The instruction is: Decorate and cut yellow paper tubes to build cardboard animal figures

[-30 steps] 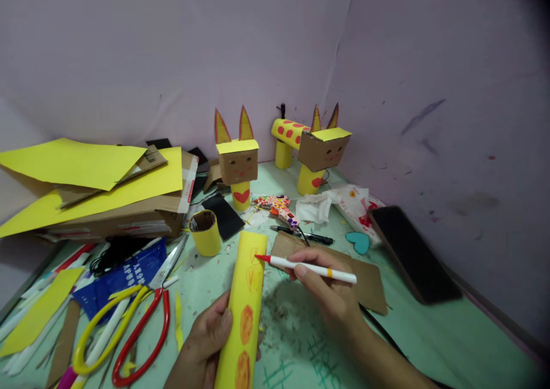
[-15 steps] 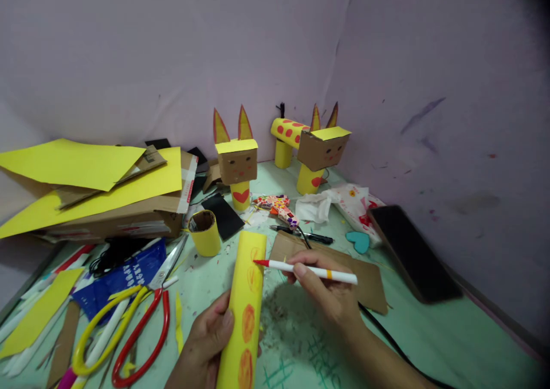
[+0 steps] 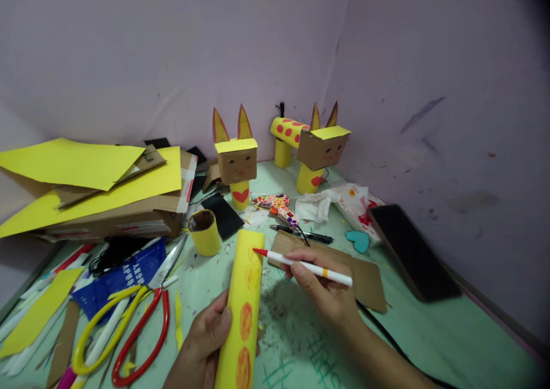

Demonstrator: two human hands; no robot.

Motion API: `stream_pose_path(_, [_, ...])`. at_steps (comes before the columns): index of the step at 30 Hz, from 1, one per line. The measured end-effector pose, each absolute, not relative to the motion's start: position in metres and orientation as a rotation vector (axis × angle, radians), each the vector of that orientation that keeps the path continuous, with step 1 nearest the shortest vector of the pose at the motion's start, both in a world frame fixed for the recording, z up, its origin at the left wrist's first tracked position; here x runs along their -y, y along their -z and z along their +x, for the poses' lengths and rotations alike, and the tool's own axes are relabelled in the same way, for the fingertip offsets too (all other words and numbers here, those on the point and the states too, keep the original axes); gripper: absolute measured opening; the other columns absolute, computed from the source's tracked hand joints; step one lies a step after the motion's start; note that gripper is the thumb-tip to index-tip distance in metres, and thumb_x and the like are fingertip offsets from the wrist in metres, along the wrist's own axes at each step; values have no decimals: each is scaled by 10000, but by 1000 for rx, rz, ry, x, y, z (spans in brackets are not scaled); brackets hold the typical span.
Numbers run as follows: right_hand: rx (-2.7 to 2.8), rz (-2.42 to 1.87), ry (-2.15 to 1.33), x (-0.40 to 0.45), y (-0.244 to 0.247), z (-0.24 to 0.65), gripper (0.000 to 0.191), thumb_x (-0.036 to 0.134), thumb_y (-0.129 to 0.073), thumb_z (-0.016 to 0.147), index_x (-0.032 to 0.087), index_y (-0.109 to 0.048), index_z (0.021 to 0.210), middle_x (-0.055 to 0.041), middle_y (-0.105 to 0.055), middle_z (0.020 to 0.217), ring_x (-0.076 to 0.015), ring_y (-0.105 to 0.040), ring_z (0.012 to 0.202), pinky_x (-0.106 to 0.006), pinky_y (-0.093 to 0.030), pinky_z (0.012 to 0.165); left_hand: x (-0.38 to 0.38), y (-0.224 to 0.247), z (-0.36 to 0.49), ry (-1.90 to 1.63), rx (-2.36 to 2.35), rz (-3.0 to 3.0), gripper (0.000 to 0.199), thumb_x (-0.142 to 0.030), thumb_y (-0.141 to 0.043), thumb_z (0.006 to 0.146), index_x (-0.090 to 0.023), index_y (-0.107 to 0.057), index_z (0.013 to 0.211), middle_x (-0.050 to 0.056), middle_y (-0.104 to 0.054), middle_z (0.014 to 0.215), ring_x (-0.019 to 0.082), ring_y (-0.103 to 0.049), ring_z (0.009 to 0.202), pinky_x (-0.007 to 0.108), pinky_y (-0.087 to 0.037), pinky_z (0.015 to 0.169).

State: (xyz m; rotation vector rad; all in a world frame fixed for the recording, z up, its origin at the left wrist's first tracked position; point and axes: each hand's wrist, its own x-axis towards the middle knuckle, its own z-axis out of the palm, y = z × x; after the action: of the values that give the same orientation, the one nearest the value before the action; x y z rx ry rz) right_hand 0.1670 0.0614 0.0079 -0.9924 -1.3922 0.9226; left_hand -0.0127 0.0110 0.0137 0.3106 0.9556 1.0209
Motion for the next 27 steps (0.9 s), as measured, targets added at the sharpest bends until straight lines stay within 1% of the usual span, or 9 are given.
stream_pose_path(3, [1417, -991, -917, -60, -9, 166, 121, 260, -576, 804, 208, -684, 826, -22, -678, 686, -162, -622, 625, -247, -476, 556, -10, -13, -13, -1019, -969, 334, 349, -235, -654, 713, -124, -630, 1043, 70, -635, 673, 153, -562, 533, 248, -446, 500])
stream_pose_path(6, [1406, -1021, -878, -59, -9, 166, 114, 253, -573, 810, 215, -679, 826, -19, -677, 700, -158, -618, 627, -247, -473, 565, -9, -15, -12, -1014, -1003, 352, 355, -247, -641, 730, -134, -616, 1066, 75, -645, 679, 154, -573, 544, 236, -442, 503])
stream_pose_path(10, [1425, -1032, -845, -59, -8, 167, 109, 227, -566, 816, 224, -669, 852, -13, -680, 734, -153, -622, 653, -243, -470, 590, -9, -17, -11, -998, -1044, 370, 417, -291, -679, 699, -153, -606, 1085, 68, -650, 681, 155, -581, 540, 233, -446, 507])
stream_pose_path(15, [1417, -994, -855, -58, -7, 165, 105, 217, -571, 812, 237, -671, 835, 5, -676, 721, -133, -616, 635, -212, -457, 562, -10, -17, -11, -1001, -1068, 331, 566, -273, -741, 634, -139, -576, 1158, 77, -667, 689, 154, -588, 554, 238, -468, 547])
stream_pose_path(18, [1390, -997, -840, -57, -7, 164, 105, 226, -576, 808, 242, -671, 849, 8, -681, 721, -132, -614, 628, -208, -457, 556, -9, -18, -10, -1016, -1076, 319, 600, -281, -756, 616, -141, -573, 1170, 83, -679, 714, 164, -601, 572, 246, -480, 562])
stream_pose_path(23, [1427, -1018, -862, -57, -9, 166, 107, 231, -562, 808, 235, -667, 831, 6, -666, 690, -135, -609, 623, -213, -456, 558, -7, -19, -7, -1061, -1104, 295, 476, -266, -746, 634, -154, -623, 1080, 61, -676, 689, 151, -593, 551, 247, -487, 567])
stream_pose_path(27, [1435, -1001, -867, -58, -11, 166, 103, 202, -564, 780, 232, -638, 844, 4, -656, 734, -133, -604, 648, -212, -466, 578, -7, -14, -10, -1058, -1052, 321, 358, -246, -723, 658, -146, -648, 994, 62, -664, 652, 158, -597, 551, 246, -486, 554])
